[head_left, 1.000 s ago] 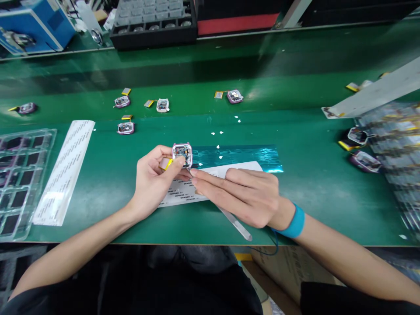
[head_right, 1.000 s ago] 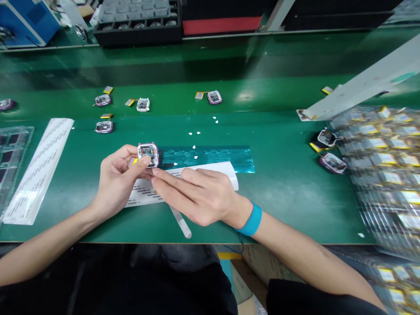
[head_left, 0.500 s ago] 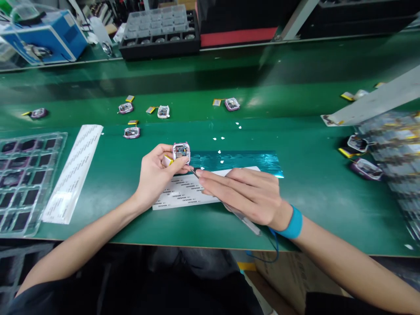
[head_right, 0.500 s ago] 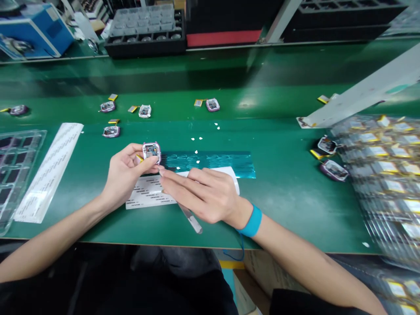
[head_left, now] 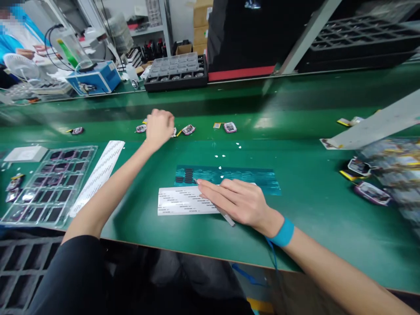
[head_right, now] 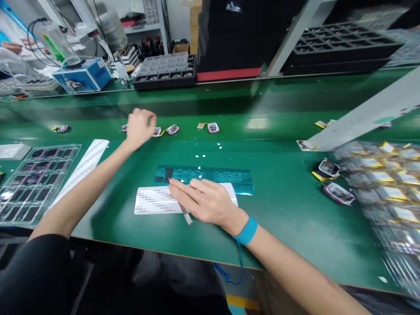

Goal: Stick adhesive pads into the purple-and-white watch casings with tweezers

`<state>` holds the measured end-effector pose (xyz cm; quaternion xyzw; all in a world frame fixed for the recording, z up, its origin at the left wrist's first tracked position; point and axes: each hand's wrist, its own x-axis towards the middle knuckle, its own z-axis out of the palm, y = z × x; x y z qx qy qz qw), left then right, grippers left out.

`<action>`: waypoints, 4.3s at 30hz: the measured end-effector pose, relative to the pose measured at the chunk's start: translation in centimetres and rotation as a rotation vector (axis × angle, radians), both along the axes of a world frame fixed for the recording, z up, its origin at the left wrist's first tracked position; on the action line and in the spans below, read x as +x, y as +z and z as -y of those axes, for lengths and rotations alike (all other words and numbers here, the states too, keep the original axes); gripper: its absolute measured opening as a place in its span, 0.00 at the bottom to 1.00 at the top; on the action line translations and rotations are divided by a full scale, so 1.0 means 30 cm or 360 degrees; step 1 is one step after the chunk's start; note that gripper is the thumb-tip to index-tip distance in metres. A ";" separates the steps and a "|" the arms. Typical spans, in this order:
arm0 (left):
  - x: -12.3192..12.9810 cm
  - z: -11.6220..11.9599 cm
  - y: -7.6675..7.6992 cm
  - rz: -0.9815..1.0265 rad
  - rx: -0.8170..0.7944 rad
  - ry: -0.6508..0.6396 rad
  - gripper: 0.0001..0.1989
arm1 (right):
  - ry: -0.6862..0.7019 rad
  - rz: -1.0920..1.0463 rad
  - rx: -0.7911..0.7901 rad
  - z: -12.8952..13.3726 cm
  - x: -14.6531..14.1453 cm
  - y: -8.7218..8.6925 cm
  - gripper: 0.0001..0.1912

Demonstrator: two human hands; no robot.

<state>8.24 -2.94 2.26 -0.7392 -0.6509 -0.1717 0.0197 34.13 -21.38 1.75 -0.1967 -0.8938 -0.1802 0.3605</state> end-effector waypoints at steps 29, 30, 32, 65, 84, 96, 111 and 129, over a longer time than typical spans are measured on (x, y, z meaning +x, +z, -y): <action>-0.139 -0.005 0.022 0.0029 -0.0395 -0.0107 0.16 | -0.0087 -0.0098 -0.0064 0.002 -0.009 0.000 0.08; -0.134 0.022 0.024 0.0054 -0.0367 -0.0077 0.13 | -0.0112 -0.0142 -0.0121 0.001 -0.011 -0.003 0.08; -0.102 0.115 0.029 0.0205 -0.0283 -0.0084 0.08 | -0.0140 -0.0253 -0.0254 -0.002 -0.016 -0.011 0.07; 0.192 0.703 -0.052 0.2297 -0.0721 -0.0458 0.17 | -0.0236 -0.0169 -0.0473 0.045 -0.028 -0.041 0.08; 0.185 0.685 -0.023 0.2130 -0.0809 -0.0572 0.06 | -0.0081 -0.0543 -0.0806 0.023 -0.016 -0.041 0.11; 0.192 0.682 -0.058 0.2194 -0.0847 -0.0617 0.09 | -0.0050 -0.0438 -0.0704 0.023 0.003 -0.050 0.22; 0.185 0.661 -0.033 0.2278 -0.0886 -0.0407 0.14 | -0.0753 -0.0530 -0.0690 -0.064 0.042 -0.040 0.24; 0.185 0.668 -0.041 0.2247 -0.0863 -0.0546 0.09 | -0.0231 0.0017 -0.0430 0.018 0.035 -0.038 0.19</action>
